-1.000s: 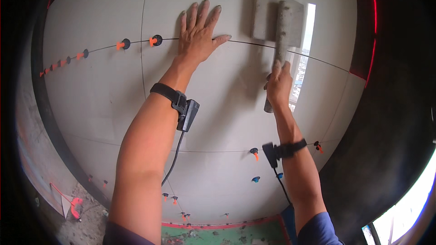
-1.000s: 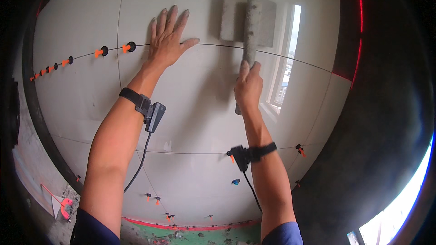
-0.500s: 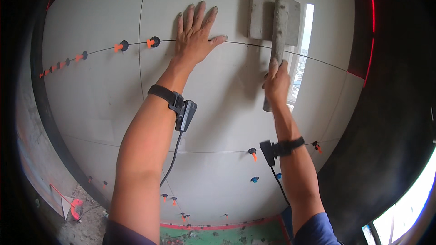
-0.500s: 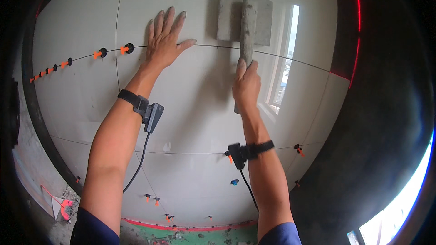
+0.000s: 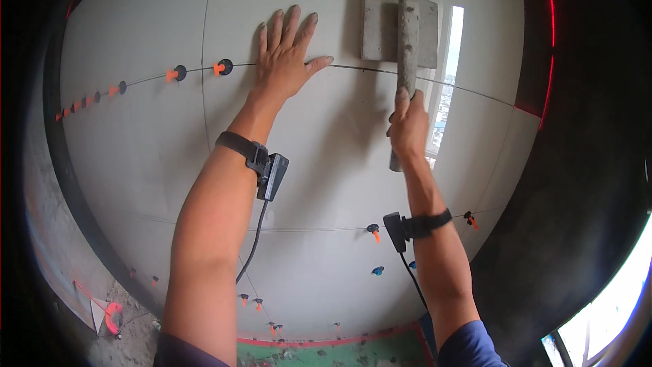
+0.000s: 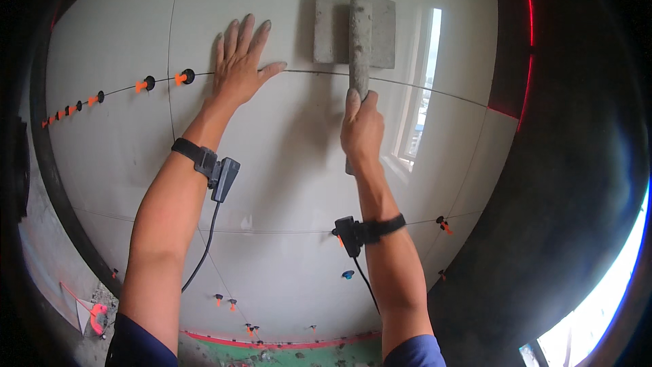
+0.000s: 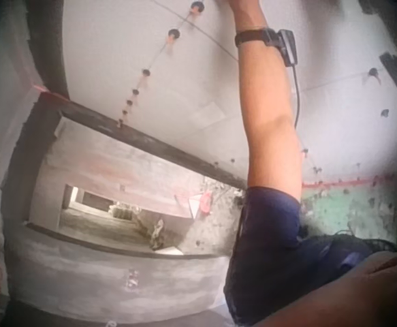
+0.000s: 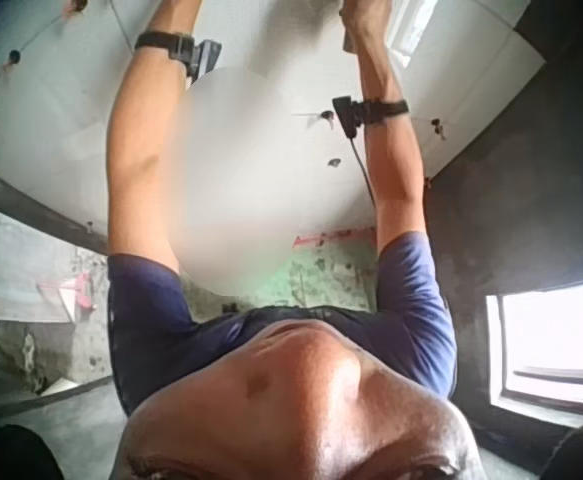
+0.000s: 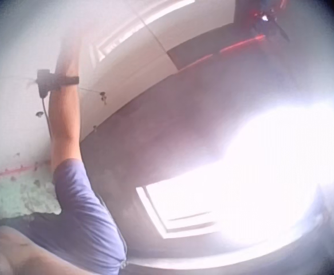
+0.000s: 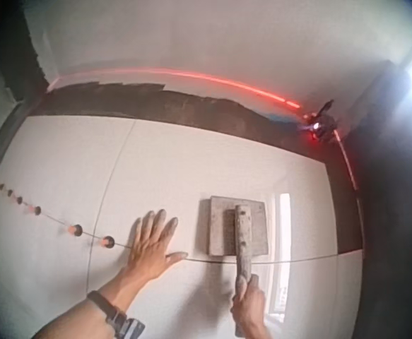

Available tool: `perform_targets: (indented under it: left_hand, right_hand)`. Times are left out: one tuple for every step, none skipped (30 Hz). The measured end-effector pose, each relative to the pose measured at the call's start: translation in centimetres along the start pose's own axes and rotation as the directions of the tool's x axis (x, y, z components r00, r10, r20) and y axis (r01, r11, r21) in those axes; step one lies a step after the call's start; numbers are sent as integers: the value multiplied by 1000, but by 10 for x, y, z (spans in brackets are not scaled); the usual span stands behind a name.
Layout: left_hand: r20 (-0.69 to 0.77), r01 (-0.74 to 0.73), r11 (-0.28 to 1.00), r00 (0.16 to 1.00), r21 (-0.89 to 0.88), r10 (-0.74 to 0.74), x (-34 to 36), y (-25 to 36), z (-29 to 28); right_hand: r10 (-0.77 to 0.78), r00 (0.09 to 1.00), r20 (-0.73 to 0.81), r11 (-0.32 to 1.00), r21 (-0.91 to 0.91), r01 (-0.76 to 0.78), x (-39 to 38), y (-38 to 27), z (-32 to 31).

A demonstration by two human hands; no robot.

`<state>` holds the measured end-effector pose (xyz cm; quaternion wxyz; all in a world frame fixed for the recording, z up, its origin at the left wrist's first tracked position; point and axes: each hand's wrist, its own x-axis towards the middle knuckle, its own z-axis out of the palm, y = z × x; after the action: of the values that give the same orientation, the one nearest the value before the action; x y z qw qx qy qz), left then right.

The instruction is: Apply adhesive to a wall tile and install it onto a vertical surface using leveling clips.

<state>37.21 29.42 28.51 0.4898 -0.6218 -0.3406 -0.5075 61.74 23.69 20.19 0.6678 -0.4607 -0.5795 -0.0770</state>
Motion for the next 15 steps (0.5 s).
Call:
perform_targets:
  left_hand:
    - [15, 4, 1000, 1000, 22, -4, -3, -6, -3]
    - [-6, 3, 1000, 1000, -12, -3, -2, -2, -1]
    - [1, 1, 1000, 1000, -18, -1, -5, 1, -2]
    - [-22, -3, 1000, 1000, -10, 3, -4, 1, -1]
    - [-45, -7, 1000, 999, -1, 7, -3, -1, -1]
    - [-57, -17, 1000, 998, 12, 17, -1, -2, -2]
    - [-56, -17, 1000, 998, 10, 18, 0, 0, -3]
    - [-42, -8, 1000, 999, -5, 7, -1, 2, -4]
    - [-27, 1, 1000, 1000, -25, -1, -1, 5, -6]
    - [14, 11, 1000, 1000, -13, -11, 3, 6, -6]
    - [3, 6, 1000, 1000, -7, -6, 4, 9, -4]
    - [18, 17, 1000, 1000, -12, -17, 1, 5, -6]
    - [33, 29, 999, 999, -15, -29, -2, 2, -8]
    - [39, 38, 999, 999, 4, -38, -4, -1, -9]
    - [37, 30, 1000, 999, -1, -30, -5, -4, -7]
  right_hand:
    - [46, 996, 73, 997, 52, -50, -2, -27, -12]
    - [44, 995, 94, 992, 116, -55, -4, -32, -23]
    - [52, 994, 93, 992, 112, -63, -13, -36, -29]
    - [-12, 1000, 21, 988, 157, 9, -19, -39, -32]
    - [-73, 996, -54, 977, 198, 82, -23, -43, -34]
    - [-131, 984, -125, 965, 210, 155, -30, -48, -36]
    - [-129, 984, -125, 966, 209, 153, -29, -45, -33]
    - [-116, 984, -136, 969, 200, 142, -27, -38, -27]
    - [-101, 984, -148, 974, 189, 128, -25, -30, -22]
    - [-18, 999, -43, 997, 75, 21, -14, -19, -15]
    - [-21, 1000, 12, 998, -57, 22, -2, 5, -6]
    - [13, 999, 35, 999, -47, -11, -5, -2, -4]
    - [46, 997, 61, 998, -38, -43, -8, -11, -1]
    - [40, 996, 79, 999, -27, -38, -8, -10, 5]
    - [19, 999, 51, 999, -50, -17, -8, -4, 8]
